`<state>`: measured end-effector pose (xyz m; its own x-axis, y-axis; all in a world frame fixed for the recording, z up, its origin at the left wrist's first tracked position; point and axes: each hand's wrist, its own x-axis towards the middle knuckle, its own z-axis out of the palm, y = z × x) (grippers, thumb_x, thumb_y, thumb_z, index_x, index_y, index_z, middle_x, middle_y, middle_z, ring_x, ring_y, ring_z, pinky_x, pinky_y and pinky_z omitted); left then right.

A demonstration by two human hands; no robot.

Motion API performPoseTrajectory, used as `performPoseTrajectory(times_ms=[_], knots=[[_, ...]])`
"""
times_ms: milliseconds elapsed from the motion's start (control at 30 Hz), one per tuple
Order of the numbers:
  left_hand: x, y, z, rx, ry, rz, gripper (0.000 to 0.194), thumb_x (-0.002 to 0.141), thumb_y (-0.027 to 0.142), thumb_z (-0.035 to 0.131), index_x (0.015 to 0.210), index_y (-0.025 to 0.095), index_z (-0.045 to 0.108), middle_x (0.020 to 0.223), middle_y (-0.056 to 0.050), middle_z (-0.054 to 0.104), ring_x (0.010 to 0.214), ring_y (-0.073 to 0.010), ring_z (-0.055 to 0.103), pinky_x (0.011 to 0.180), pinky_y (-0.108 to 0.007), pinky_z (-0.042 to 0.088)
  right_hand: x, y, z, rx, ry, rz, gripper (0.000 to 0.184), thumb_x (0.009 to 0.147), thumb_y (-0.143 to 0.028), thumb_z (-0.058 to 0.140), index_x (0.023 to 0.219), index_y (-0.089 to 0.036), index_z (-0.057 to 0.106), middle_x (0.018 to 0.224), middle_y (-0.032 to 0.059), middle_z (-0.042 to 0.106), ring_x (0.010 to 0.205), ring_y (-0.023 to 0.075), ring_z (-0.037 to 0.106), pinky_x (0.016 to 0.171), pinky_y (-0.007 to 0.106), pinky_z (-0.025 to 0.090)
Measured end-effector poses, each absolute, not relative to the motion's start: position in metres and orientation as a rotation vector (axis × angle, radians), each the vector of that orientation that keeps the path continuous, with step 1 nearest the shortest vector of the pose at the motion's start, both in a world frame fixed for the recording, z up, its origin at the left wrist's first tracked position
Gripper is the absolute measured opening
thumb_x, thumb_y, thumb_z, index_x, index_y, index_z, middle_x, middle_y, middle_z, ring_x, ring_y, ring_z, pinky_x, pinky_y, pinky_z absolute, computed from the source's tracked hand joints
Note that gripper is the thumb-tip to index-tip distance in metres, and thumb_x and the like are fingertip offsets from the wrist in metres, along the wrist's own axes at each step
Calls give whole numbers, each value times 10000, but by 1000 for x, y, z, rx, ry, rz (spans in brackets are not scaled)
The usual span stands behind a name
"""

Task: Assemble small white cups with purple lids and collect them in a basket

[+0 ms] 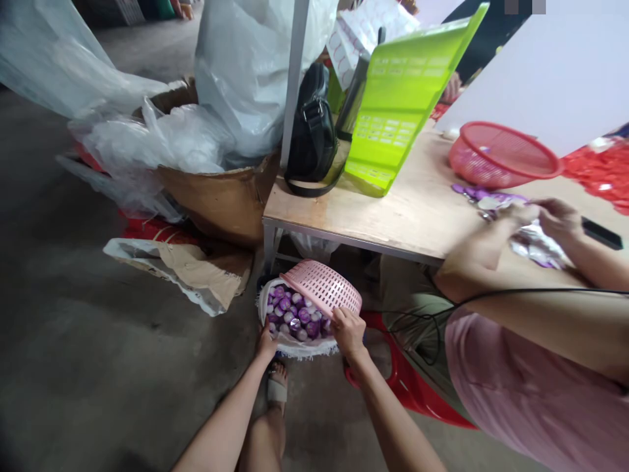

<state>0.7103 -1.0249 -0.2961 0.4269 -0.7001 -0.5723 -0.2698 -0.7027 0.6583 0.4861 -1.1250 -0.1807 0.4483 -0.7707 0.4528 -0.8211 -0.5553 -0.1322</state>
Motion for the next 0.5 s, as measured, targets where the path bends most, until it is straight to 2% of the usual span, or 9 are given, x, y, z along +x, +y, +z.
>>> performPoseTrajectory(times_ms=[100,200,267,400,500], knots=[[712,-1019,-293,2194,-846,-1225,826,678,52,655,1453,164,391,1557,-157,383,1475,-269,284,1162,-355,333,483,-1121,-173,2578,-1430,705,110,696,-114,509,621,-187,544,602,-1,559,582,118,449,580,228,286],[713,-1011,-287,2177,-874,-1262,878,681,-12,598,1501,110,308,1620,-191,207,1506,-246,177,1199,-317,250,480,-1117,-166,2503,-1500,695,115,707,-126,505,619,-182,551,575,-4,533,560,118,422,555,234,257],[715,-1003,-281,2171,-889,-1297,870,693,-37,564,1509,95,294,1632,-200,129,1505,-249,174,1208,-313,228,480,-1113,-162,2456,-1549,684,114,713,-133,503,632,-178,571,572,-3,530,554,117,408,548,235,243],[729,-975,-266,2187,-908,-1394,830,711,-60,508,1503,109,328,1639,-184,110,1490,-235,227,1203,-284,235,484,-1114,-152,2399,-1641,659,107,706,-150,517,628,-167,587,586,5,549,560,108,405,544,233,231],[748,-937,-249,2232,-891,-1494,805,696,-53,511,1479,75,370,1625,-194,182,1492,-237,220,1208,-263,207,488,-1117,-137,2348,-1718,652,103,694,-156,521,615,-163,587,572,5,537,545,101,393,526,236,206]])
